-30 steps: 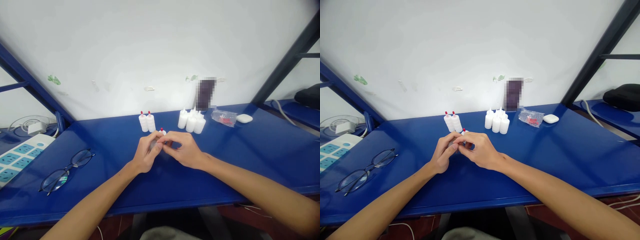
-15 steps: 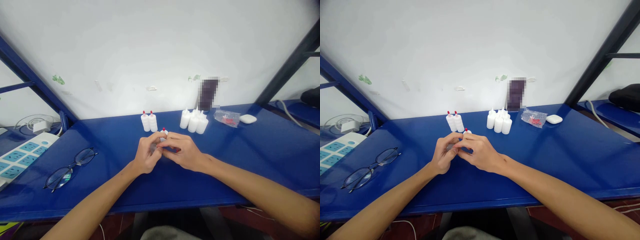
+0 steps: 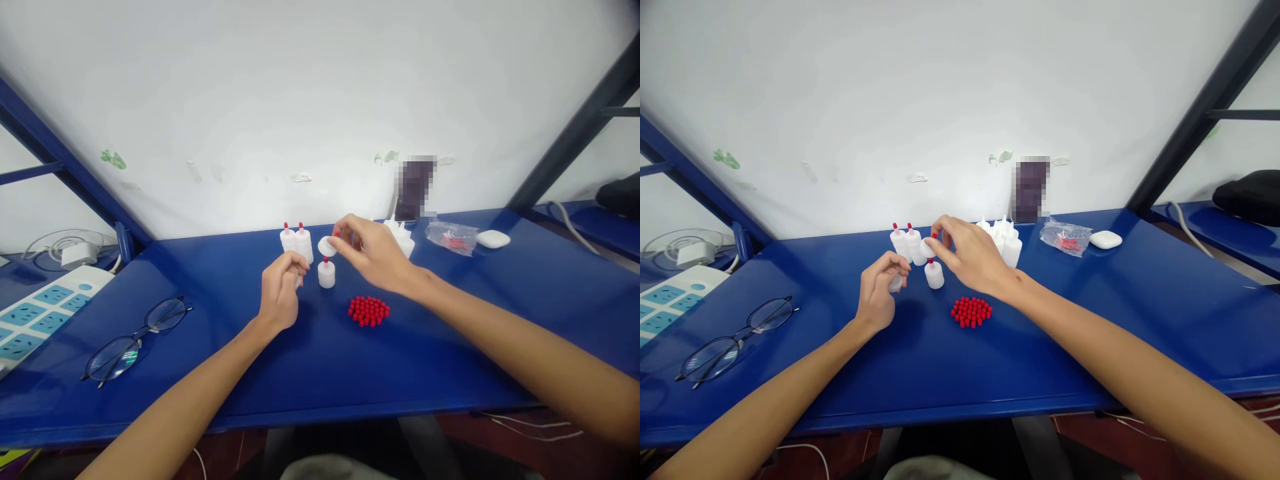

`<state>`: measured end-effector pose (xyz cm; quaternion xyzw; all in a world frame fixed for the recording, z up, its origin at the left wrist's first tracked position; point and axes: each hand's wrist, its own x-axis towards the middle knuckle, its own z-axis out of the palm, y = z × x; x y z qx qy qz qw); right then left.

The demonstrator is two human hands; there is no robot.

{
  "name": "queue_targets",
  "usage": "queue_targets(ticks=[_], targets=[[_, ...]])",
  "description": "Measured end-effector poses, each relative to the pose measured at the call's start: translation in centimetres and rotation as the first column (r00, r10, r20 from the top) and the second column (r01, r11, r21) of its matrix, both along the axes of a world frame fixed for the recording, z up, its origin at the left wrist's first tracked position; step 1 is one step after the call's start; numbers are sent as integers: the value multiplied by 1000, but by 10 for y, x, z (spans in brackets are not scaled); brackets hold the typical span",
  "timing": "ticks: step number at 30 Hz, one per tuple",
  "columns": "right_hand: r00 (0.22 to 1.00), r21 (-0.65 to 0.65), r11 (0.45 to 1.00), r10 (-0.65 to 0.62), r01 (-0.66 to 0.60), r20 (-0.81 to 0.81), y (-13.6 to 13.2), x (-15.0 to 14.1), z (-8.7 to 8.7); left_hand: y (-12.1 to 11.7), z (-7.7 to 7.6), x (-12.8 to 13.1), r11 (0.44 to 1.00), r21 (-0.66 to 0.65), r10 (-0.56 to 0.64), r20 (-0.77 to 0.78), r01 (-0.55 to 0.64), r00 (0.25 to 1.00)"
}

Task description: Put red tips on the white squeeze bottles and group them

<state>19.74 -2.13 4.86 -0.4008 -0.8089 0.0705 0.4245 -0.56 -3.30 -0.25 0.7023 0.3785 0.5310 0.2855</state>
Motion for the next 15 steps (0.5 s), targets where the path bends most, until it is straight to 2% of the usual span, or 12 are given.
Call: queue_targets(ticks=[5,10,12,15], targets=[[985,-134,991,19,4,169,12,-4,-5,-2,3,0,999,52,-5,-175,14,985],[984,-204,976,-32,68,177,8,11,-4,-6,9,2,988,137,-40,-251,77,967],[969,-310,949,28,51,247,6,22,-3,-7,10,3,979,152,-82,-309,134,947],[905,-512,858,243,-33,349,3,35,-5,-8,8,4,957,165,-153,-402,236,903]])
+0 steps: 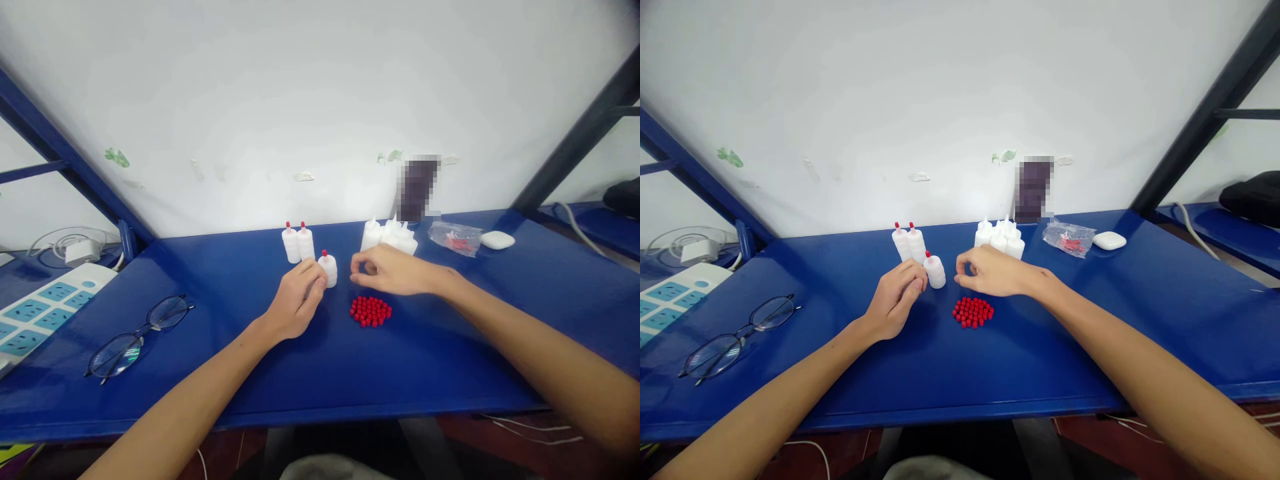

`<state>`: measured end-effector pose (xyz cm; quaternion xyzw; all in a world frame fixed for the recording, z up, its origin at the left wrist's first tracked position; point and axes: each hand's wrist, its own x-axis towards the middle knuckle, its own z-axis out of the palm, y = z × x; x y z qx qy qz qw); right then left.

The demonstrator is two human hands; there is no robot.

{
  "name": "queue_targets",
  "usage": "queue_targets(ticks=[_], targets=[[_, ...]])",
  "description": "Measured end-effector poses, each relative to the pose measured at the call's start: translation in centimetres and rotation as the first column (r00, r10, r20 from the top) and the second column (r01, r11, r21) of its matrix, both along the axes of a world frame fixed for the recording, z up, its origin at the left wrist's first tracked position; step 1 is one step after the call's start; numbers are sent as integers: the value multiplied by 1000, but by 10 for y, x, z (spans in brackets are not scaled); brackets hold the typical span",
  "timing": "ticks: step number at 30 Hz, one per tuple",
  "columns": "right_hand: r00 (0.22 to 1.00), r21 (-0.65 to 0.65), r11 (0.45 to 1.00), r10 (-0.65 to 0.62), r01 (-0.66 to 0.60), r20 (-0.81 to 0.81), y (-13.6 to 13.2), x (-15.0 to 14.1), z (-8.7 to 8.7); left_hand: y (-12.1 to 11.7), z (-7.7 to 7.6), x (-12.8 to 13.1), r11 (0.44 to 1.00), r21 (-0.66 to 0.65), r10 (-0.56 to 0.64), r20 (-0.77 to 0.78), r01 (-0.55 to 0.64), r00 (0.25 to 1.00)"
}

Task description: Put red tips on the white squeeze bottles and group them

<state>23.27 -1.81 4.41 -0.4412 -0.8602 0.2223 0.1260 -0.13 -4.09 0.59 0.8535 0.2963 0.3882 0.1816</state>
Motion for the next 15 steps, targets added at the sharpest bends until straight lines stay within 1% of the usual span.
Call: queue_targets(ticks=[3,5,7,9,13,15], targets=[[992,-145,984,111,-102,59,-3,6,-4,1,-4,-1,998,20,-58,-46,59,997],[988,-184,975,137,-124,63,-3,6,-6,2,-6,-2,998,10,-66,-63,67,996],[986,-197,970,155,-140,65,-3,6,-8,2,-6,-3,997,-20,-70,-81,69,994],[987,-163,977,151,-139,62,-1,6,-11,2,-5,-4,995,-59,-89,-107,83,990],[996,11,997,79,-80,45,2,7,-17,2,-2,-4,987,-117,-126,-187,106,974],[997,27,997,65,-66,47,4,8,-20,1,-2,-3,987,-131,-117,-222,90,968]])
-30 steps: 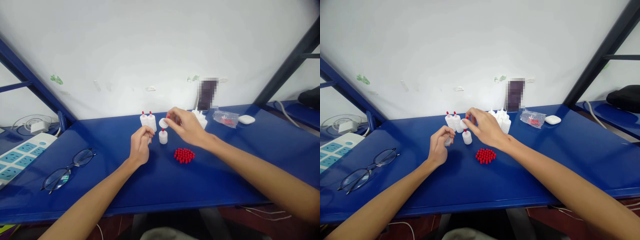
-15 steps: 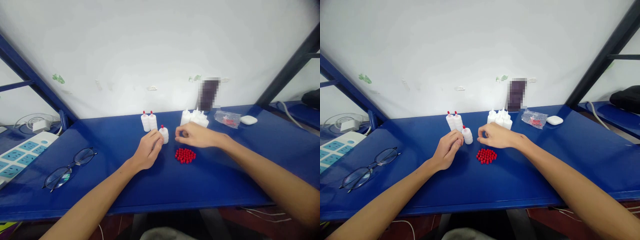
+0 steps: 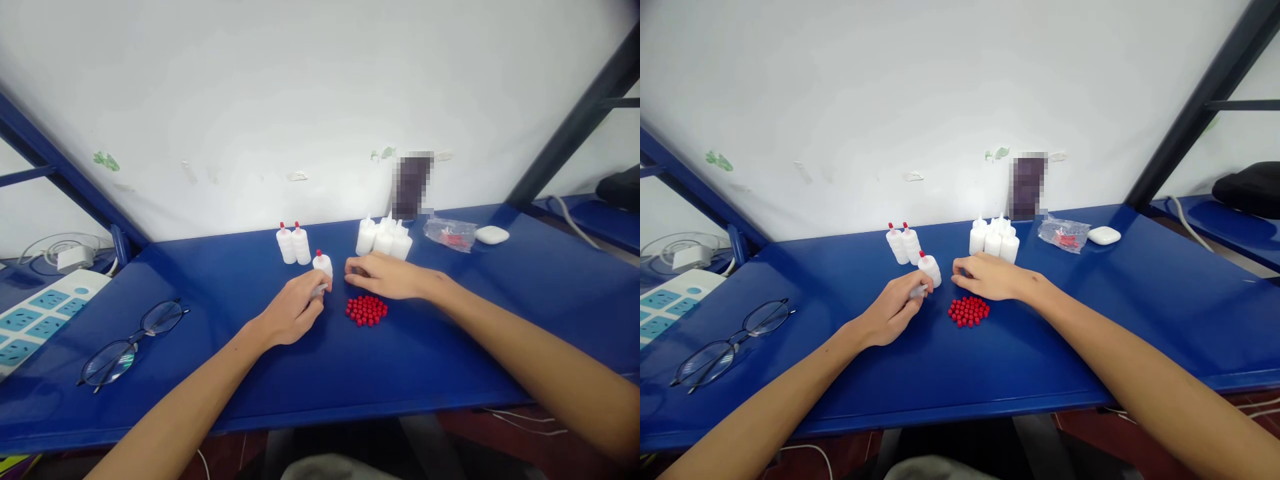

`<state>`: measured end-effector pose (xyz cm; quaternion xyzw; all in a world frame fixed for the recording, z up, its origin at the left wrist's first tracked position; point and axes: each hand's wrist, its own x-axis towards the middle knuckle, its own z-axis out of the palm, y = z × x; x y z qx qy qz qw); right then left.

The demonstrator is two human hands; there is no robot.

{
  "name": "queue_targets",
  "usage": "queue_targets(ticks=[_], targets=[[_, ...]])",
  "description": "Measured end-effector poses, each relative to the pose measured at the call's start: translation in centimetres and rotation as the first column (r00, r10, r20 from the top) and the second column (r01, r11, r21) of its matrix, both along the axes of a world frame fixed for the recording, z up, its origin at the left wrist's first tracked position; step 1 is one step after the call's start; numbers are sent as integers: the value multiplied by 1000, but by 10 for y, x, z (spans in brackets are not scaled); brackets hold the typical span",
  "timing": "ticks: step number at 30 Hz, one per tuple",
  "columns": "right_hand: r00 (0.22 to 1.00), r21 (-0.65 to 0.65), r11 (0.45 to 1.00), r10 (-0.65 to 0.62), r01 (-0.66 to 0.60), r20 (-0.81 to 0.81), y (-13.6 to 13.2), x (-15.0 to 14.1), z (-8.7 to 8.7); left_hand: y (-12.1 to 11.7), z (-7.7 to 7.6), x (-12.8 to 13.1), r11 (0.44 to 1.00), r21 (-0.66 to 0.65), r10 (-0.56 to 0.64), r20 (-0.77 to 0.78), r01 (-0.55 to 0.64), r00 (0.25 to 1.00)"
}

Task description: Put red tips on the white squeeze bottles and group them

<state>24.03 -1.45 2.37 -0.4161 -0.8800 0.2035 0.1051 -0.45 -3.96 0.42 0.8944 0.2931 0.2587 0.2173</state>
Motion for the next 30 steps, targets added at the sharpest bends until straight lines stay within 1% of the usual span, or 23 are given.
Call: queue_targets(ticks=[3,5,6,7,9,10,12,15,19,25,28,30], targets=[[1000,20,1000,5,-5,-6,0,-2,-3,-1,0,2,999,-29,30,-30,-31,999],[996,68,998,5,2,-94,-4,-7,-2,-2,0,4,998,-47,43,-31,-44,999],[984,75,997,2,11,-177,-7,-10,-2,-3,0,4,998,-52,45,-18,-46,999],[962,65,998,0,19,-274,-10,-13,-1,-3,-1,4,998,-53,44,3,-44,999],[888,2,1000,-14,17,-459,-18,-20,1,-4,-2,4,999,-39,38,62,-35,997],[850,-34,999,-26,9,-526,-21,-23,1,-3,-3,4,999,-26,36,92,-34,995],[796,-87,996,-53,1,-603,-25,-27,1,-2,-6,2,999,8,45,143,-47,989],[767,-127,992,-88,9,-635,-26,-29,-1,0,-10,1,997,47,57,197,-67,979],[746,-145,989,-110,18,-657,-24,-28,-2,1,-12,0,994,103,8,210,-30,978],[778,-176,984,-107,-5,-619,-28,-30,2,-1,-12,2,977,211,-52,242,0,969],[749,-213,976,-107,-46,-654,-31,-34,3,-5,-13,6,968,247,-20,282,-53,959],[705,-277,955,-126,-105,-698,-33,-37,3,-9,-14,9,954,282,9,316,-103,949]])
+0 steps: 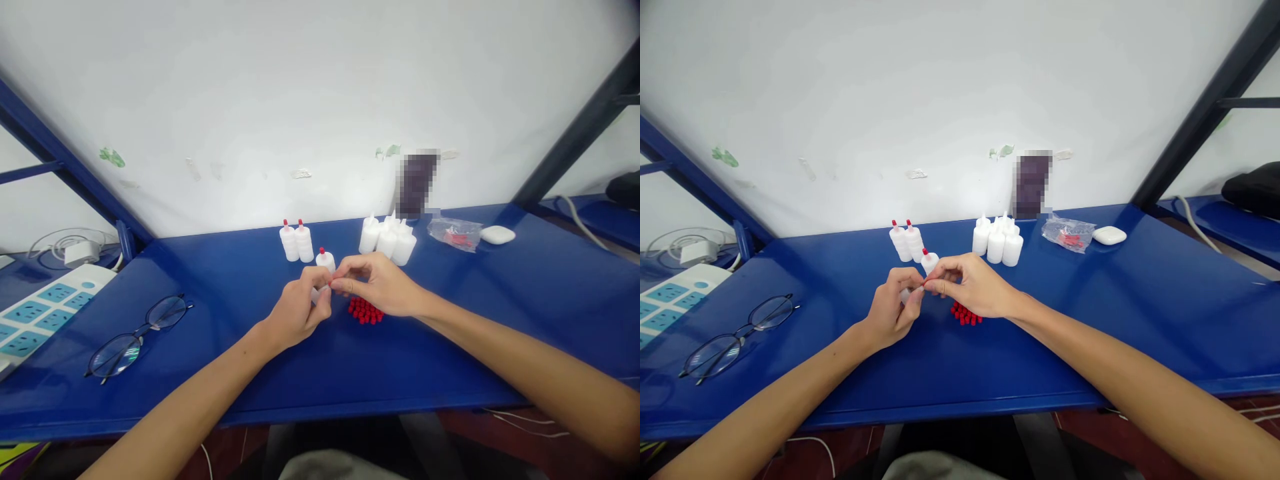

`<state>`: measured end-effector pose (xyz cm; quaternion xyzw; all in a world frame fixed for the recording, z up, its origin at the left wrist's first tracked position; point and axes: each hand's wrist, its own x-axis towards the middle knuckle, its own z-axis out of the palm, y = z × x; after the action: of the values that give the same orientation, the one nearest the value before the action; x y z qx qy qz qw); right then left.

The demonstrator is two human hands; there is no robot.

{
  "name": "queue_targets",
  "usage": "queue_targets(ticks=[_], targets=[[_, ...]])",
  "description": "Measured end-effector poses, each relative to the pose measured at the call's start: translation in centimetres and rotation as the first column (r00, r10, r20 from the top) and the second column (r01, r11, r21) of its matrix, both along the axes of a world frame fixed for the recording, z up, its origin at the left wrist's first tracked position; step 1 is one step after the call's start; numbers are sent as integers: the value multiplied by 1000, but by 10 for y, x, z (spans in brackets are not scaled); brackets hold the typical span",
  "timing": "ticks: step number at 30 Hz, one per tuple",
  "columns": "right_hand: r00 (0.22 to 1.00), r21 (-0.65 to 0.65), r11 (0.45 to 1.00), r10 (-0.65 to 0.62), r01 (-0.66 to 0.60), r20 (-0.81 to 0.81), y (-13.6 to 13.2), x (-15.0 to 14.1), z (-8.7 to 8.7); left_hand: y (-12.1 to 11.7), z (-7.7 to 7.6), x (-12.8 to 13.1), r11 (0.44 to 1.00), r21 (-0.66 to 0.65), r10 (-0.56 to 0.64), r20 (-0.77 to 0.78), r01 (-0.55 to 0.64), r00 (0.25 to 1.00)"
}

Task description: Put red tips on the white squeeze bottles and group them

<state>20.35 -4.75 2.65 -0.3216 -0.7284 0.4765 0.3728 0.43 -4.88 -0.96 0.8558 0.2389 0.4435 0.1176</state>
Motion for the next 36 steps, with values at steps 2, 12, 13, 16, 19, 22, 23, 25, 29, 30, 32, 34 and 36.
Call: queue_targets(ticks=[2,12,13,16,19,22,23,25,29,30,32,34,36], targets=[[996,-86,995,42,-48,-74,-2,-2,0,-4,-1,2,999,39,29,20,-30,999],[986,-180,973,125,-145,-113,2,-1,-3,-3,-1,-2,997,40,69,-84,-66,994],[988,-157,979,118,-133,-96,3,-2,-1,-1,0,-2,996,44,82,-72,-79,994],[997,3,1000,31,-31,-72,7,-2,11,7,5,-1,992,-32,124,66,-122,990],[980,208,963,-144,171,-136,14,0,32,16,9,-4,971,-184,188,205,-151,960],[953,323,898,-267,300,-144,22,0,49,23,12,-11,923,-292,287,82,-252,954],[948,370,873,-297,318,-115,24,0,53,24,13,-12,905,-316,304,8,-286,953],[937,479,819,-350,315,-18,27,-3,56,25,12,-13,876,-346,316,-114,-336,942],[891,633,747,-410,205,195,29,-9,53,26,10,-6,864,-267,369,-245,-428,897],[875,645,745,-416,172,247,29,-10,52,27,9,-3,864,-234,387,-258,-446,885],[835,649,753,-422,106,353,30,-13,49,27,8,1,868,-194,401,-266,-456,876],[793,641,766,-420,49,441,31,-14,47,28,8,3,876,-205,377,-271,-436,886],[770,634,773,-414,16,486,33,-15,46,28,7,3,876,-260,338,-271,-407,901]])
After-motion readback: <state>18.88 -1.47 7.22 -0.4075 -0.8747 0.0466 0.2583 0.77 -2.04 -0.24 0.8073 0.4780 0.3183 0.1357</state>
